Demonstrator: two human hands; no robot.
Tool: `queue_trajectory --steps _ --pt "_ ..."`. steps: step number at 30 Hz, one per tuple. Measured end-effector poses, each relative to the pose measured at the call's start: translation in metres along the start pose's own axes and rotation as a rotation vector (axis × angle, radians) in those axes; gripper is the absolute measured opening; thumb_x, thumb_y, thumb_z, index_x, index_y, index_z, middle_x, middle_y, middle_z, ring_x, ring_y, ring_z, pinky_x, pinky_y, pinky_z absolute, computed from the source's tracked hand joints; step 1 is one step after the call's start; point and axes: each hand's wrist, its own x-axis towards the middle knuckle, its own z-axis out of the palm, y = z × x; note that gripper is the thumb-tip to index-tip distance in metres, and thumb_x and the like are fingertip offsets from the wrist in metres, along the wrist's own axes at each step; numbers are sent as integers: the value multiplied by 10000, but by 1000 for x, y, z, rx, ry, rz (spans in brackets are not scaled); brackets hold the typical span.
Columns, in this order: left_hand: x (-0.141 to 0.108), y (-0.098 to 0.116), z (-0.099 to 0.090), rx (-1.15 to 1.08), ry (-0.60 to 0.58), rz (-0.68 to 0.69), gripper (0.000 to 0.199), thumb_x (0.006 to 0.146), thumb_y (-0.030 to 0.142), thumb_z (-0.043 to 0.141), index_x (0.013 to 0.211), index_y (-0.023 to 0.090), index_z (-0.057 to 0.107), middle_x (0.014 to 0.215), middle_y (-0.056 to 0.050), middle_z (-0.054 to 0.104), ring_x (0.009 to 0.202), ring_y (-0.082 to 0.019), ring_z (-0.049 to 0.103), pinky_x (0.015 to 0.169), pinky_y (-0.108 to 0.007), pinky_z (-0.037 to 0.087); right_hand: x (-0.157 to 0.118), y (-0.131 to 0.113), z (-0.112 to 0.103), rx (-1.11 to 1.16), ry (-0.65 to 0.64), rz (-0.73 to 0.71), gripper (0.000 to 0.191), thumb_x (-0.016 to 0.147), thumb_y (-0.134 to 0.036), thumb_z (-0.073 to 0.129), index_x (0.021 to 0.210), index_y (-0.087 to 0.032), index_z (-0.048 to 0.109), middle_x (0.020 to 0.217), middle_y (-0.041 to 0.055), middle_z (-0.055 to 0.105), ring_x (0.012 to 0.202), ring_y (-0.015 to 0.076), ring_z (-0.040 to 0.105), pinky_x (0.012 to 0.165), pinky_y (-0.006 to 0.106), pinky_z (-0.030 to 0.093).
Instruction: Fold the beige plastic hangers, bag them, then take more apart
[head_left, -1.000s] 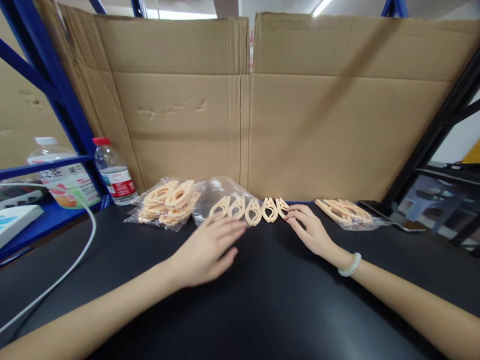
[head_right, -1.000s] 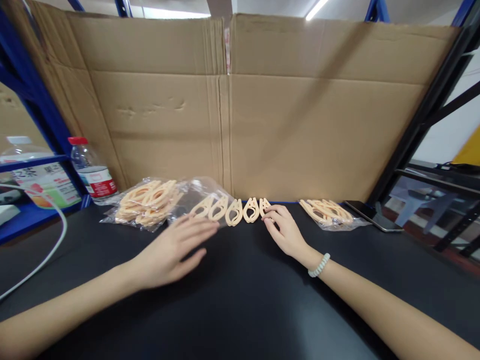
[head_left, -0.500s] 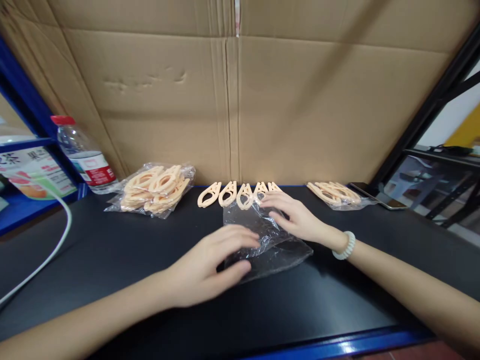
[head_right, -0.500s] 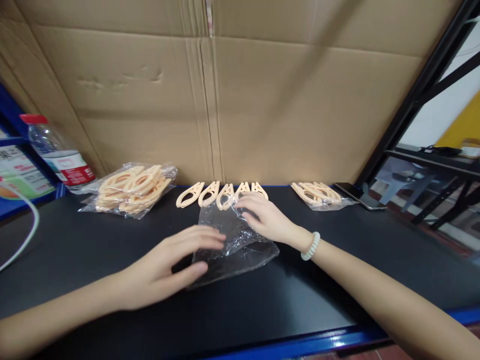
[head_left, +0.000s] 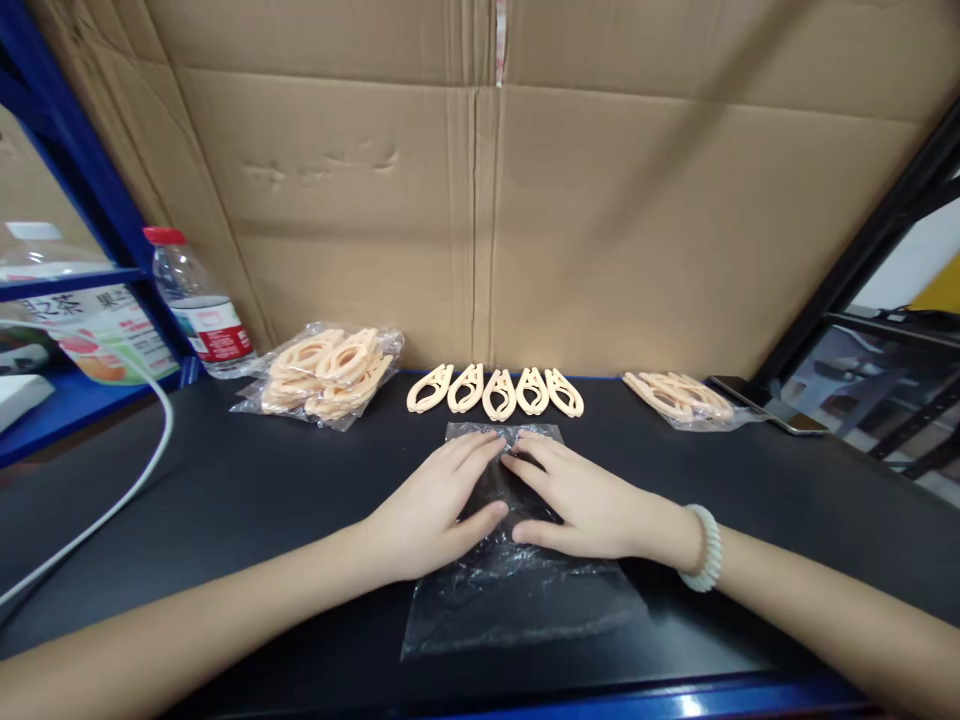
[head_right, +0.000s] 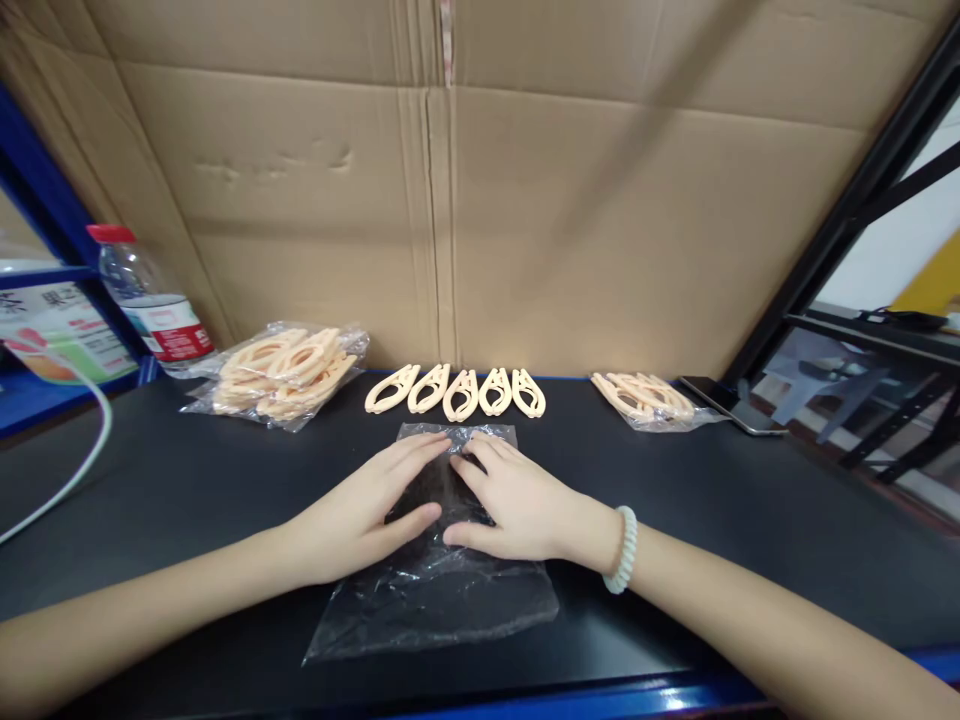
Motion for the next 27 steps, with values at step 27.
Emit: queue_trajectory --steps 27 --pt "-13 19 3 -77 -51 150 506 841 216 590 1323 226 435 1343 -109 534 1262 -276 478 1063 -467 432 -5 47 -3 -67 106 80 451 1000 -416 393 1389 -213 499 1505 87 399 1424 262 286 1161 494 250"
